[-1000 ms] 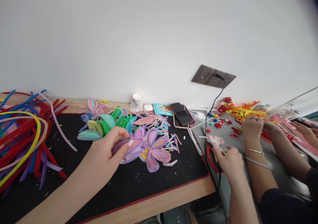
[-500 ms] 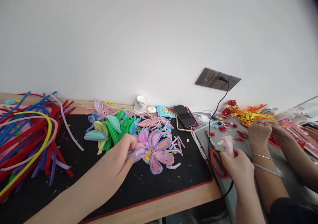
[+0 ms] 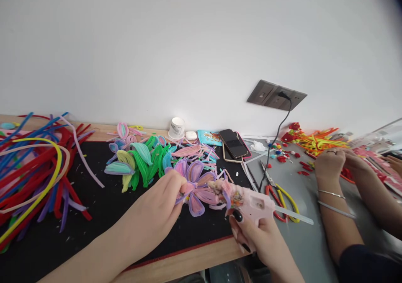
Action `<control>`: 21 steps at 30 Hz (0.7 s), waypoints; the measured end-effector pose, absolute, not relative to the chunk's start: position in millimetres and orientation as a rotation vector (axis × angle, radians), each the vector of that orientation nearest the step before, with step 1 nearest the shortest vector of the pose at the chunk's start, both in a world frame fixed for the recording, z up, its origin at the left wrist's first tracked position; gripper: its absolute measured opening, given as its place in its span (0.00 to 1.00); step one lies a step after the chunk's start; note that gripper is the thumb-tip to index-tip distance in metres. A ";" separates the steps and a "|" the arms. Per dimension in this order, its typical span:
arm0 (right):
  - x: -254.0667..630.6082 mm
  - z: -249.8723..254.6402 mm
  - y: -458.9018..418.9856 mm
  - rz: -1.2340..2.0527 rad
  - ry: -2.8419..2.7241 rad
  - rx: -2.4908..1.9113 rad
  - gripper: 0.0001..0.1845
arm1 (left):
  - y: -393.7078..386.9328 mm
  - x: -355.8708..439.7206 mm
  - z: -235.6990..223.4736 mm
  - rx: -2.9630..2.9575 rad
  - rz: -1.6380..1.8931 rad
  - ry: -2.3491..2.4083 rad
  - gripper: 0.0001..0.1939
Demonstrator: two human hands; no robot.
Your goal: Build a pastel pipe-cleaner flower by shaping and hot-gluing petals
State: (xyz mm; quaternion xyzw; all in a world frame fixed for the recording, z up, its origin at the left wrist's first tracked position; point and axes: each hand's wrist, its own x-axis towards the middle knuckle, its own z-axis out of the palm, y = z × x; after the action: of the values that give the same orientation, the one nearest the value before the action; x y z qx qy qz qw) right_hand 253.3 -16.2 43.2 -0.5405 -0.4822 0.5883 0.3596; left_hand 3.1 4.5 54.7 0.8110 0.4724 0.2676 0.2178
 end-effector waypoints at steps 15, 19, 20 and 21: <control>239.7 43.7 -12.4 1.546 -1.365 -1.420 0.30 | 3.9 6.3 54.4 2.260 0.779 1.292 0.08; 239.8 47.1 -11.6 1.534 -1.408 -1.446 0.30 | 2.9 5.8 52.8 2.275 0.779 1.288 0.07; 239.7 47.6 -11.5 1.533 -1.409 -1.459 0.30 | 2.7 5.7 52.4 2.282 0.780 1.286 0.08; 239.7 47.9 -11.5 1.530 -1.408 -1.471 0.30 | 2.6 5.6 52.2 2.287 0.782 1.284 0.08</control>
State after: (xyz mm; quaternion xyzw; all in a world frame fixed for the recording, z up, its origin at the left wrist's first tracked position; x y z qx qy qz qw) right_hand 239.7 -11.5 47.9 -0.5522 -0.5287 0.5744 0.2928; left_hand 5.6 2.6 52.2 0.8185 0.4595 0.2799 0.2012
